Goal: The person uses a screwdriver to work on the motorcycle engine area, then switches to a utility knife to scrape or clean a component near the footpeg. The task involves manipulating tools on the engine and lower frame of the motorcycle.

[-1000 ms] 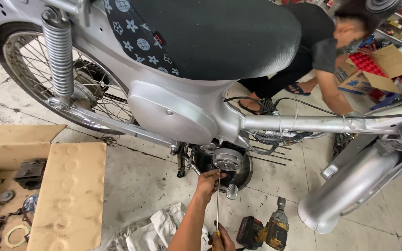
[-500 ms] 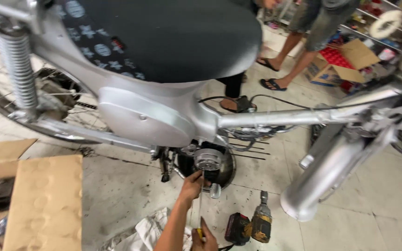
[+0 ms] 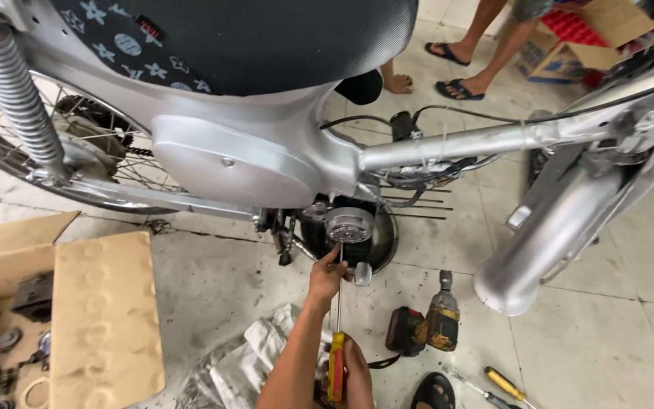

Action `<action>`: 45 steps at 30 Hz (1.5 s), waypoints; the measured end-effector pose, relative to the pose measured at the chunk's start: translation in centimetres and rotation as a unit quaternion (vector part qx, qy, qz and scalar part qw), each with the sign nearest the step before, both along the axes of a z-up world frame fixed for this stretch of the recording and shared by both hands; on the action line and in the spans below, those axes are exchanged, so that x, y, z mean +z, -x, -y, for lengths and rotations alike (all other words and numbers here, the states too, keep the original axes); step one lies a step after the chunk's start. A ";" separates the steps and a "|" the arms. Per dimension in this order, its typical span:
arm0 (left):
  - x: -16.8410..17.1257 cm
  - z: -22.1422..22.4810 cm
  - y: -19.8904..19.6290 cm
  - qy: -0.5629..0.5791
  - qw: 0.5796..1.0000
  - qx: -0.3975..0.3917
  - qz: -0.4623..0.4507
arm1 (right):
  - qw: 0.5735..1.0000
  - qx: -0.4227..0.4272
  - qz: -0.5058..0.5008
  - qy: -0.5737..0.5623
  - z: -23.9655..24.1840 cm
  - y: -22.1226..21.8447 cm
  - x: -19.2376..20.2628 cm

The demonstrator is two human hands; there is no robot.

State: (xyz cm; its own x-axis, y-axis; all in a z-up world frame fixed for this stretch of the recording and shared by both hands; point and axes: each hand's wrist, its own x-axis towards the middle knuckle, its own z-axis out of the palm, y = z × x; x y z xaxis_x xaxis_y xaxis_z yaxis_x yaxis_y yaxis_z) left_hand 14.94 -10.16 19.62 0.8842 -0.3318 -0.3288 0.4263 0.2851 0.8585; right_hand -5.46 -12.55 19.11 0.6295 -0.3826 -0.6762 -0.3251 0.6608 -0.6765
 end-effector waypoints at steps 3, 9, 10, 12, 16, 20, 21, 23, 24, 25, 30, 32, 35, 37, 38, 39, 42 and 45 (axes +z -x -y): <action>0.4 0.1 0.0 -0.038 0.999 0.017 -0.013 | 0.988 -0.043 -0.015 0.147 -2.0 2.2 -3.2; 3.7 -3.1 -0.3 -0.074 0.982 -0.155 -0.081 | 0.959 -0.123 0.012 -0.255 0.3 2.3 -6.0; 3.8 -3.7 -0.4 -0.046 0.972 -0.205 -0.106 | 0.889 -0.085 0.068 -0.444 1.2 2.4 -7.3; 2.6 -3.5 -0.4 -0.059 0.980 -0.169 -0.090 | 0.929 -0.099 0.063 -0.352 -0.4 2.2 -4.6; 3.2 -3.5 0.3 -0.142 0.987 -0.068 -0.024 | 0.994 -0.087 -0.001 -0.066 -2.7 1.9 -2.5; 3.1 -3.9 0.0 -0.199 0.979 -0.052 0.013 | 0.989 -0.131 -0.042 -0.047 -2.3 2.3 -6.3; 3.6 -4.3 -0.2 -0.174 0.974 -0.141 -0.023 | 0.957 -0.086 0.057 -0.271 -0.8 2.9 -10.4; 4.3 -4.7 -0.2 -0.146 0.961 -0.227 -0.054 | 0.866 -0.027 0.157 -0.474 1.2 3.1 -14.2; 4.3 -4.8 -0.1 -0.135 0.964 -0.224 -0.047 | 0.879 -0.027 0.132 -0.458 1.4 2.9 -14.0; 4.3 -4.9 0.0 -0.124 0.967 -0.221 -0.040 | 0.891 -0.027 0.108 -0.440 1.5 2.7 -13.8; 4.5 -4.8 0.8 -0.240 0.961 -0.127 0.043 | 0.999 -0.034 -0.006 -0.017 0.2 2.4 -13.7; 4.3 -4.9 0.8 -0.277 0.953 -0.111 0.054 | 0.995 0.021 -0.003 0.093 1.3 2.8 -17.5; 4.6 -5.0 0.6 -0.172 0.964 -0.203 0.003 | 0.863 0.109 0.070 -0.489 3.0 3.0 -23.5; 6.5 -5.1 0.6 -0.197 0.955 -0.219 -0.041 | 0.816 0.041 0.188 -0.545 2.3 2.6 -23.1; 6.1 -4.8 0.5 -0.200 0.955 -0.216 -0.042 | 0.814 0.043 0.187 -0.548 1.9 1.5 -17.9; 5.6 -4.5 0.3 -0.277 0.940 -0.201 0.007 | 0.934 0.003 0.096 -0.345 0.3 0.8 -12.0; 3.7 -3.6 0.4 -0.397 0.897 -0.181 0.072 | 0.995 -0.093 0.016 -0.044 -3.3 2.1 -5.3; 5.0 -3.4 -0.6 -0.327 0.919 -0.217 0.031 | 0.975 -0.124 0.069 -0.171 -1.9 2.7 -10.0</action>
